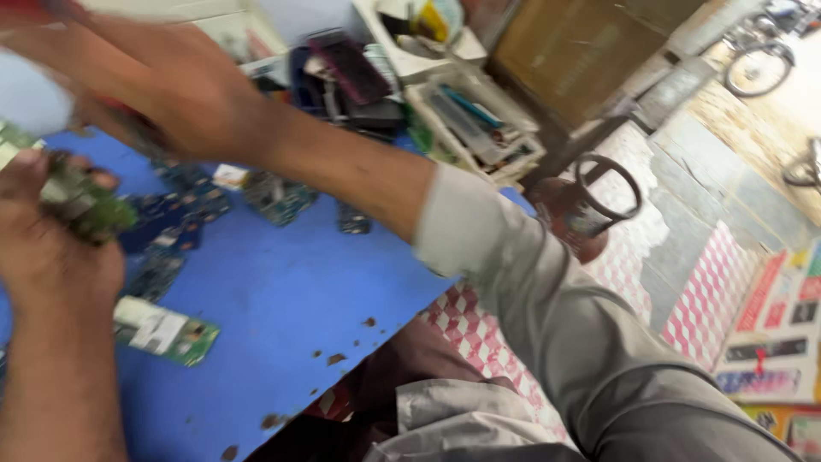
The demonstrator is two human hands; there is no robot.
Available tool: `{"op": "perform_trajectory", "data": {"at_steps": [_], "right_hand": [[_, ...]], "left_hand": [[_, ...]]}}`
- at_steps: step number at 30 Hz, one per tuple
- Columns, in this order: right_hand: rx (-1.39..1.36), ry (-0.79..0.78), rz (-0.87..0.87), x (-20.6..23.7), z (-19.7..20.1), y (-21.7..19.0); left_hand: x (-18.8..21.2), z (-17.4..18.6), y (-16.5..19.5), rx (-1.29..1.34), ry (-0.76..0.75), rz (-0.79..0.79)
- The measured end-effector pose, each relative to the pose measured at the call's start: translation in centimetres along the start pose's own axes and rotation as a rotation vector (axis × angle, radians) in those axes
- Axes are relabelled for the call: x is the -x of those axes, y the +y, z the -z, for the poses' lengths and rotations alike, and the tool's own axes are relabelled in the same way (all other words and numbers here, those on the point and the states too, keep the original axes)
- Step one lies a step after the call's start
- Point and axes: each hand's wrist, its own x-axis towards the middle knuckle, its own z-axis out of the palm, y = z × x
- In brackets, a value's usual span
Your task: The person holds a phone motherboard in one hand and uses a screwdriver to pry and unscrew components from it, working around the board's edges. They briefly reach across the table, then resume prying parts off the board and set the board down at the end.
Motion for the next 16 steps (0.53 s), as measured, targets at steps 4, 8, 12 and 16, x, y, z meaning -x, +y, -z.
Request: {"op": "perform_trajectory", "data": {"at_steps": [4, 8, 12, 16], "right_hand": [[-0.137, -0.202, -0.128, 6.1, -1.3, -1.9], [-0.119, -0.192, -0.242, 10.3, -0.9, -0.1], [-0.217, -0.162, -0.301, 12.5, -2.0, 1.2], [-0.148, -0.147, -0.467, 15.6, -4.3, 0.7]], "left_hand": [[0.4, 1.9, 0.7, -0.139, -0.101, -0.172], [0.1, 3.4, -1.3, -0.244, -0.182, -0.124], [1.1, 4.8, -3.4, -0.442, -0.163, 0.005], [3.8, 4.7, -9.3, -0.757, -0.023, 0.128]]}}
